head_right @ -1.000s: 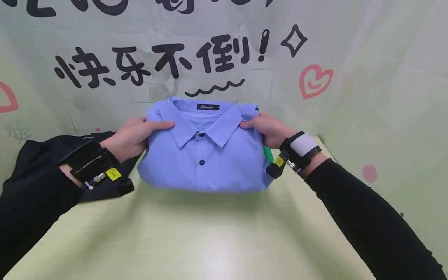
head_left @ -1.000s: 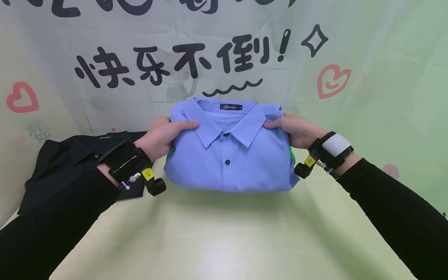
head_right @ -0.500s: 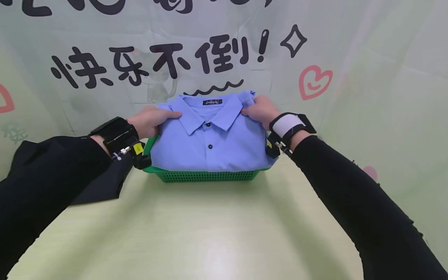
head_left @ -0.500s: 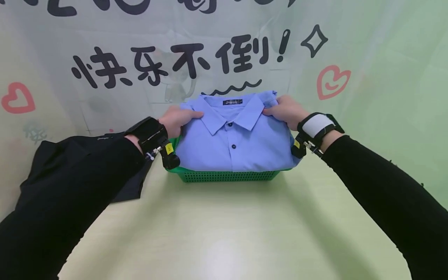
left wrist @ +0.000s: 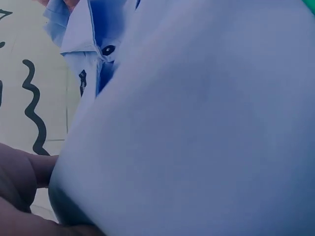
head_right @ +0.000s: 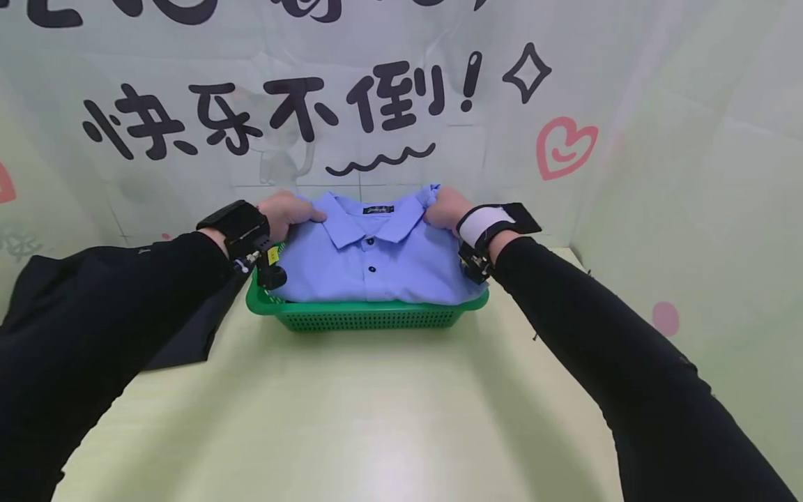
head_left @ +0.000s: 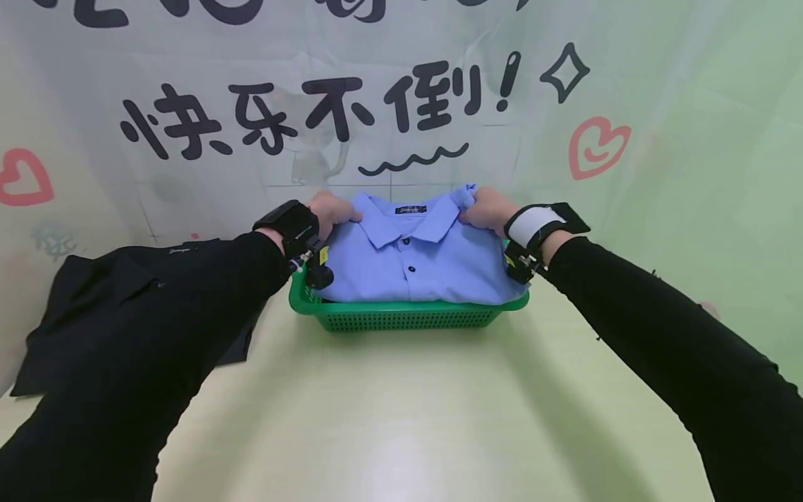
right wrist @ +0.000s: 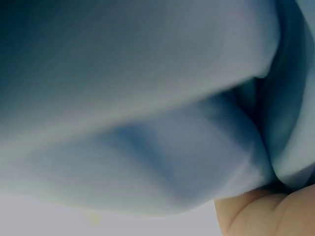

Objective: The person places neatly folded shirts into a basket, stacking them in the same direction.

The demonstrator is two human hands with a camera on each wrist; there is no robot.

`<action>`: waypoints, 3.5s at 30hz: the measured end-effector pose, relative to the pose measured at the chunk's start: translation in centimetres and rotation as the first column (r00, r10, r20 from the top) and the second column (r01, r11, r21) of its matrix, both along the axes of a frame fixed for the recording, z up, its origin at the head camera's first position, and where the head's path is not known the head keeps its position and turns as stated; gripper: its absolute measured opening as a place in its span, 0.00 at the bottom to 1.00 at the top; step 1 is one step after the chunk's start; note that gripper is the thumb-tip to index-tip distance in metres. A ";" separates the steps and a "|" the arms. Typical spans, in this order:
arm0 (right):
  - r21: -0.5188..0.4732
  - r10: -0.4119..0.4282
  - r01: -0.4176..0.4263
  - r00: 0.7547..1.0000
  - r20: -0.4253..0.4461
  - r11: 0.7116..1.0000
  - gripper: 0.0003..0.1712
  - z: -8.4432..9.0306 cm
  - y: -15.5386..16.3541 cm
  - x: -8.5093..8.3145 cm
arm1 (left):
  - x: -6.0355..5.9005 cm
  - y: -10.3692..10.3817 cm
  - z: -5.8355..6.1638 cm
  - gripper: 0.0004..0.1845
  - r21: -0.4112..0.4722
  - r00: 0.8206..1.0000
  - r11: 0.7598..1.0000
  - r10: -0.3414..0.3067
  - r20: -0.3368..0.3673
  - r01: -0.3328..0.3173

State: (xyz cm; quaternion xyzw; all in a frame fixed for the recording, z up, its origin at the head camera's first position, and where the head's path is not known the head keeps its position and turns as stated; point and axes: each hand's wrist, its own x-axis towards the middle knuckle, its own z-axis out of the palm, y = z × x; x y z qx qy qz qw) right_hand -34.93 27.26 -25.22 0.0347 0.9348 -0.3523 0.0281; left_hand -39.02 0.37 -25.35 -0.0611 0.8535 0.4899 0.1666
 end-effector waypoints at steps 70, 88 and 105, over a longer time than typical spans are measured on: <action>-0.649 0.212 -0.126 0.976 0.055 0.750 0.29 -0.1 -7.5 16.6 | 19.7 -10.7 -2.2 0.31 0.504 0.974 0.854 -0.011 -0.226 0.127; -0.790 0.420 -0.098 0.883 0.212 0.605 0.31 -7.8 -12.3 15.9 | 16.8 -25.7 -7.2 0.37 0.265 0.957 0.956 0.188 -0.219 -0.127; -0.653 0.416 -0.170 0.877 0.242 0.738 0.31 -10.5 -23.7 11.6 | 12.0 -33.7 -9.9 0.45 -0.209 0.958 0.956 0.155 -0.243 -0.208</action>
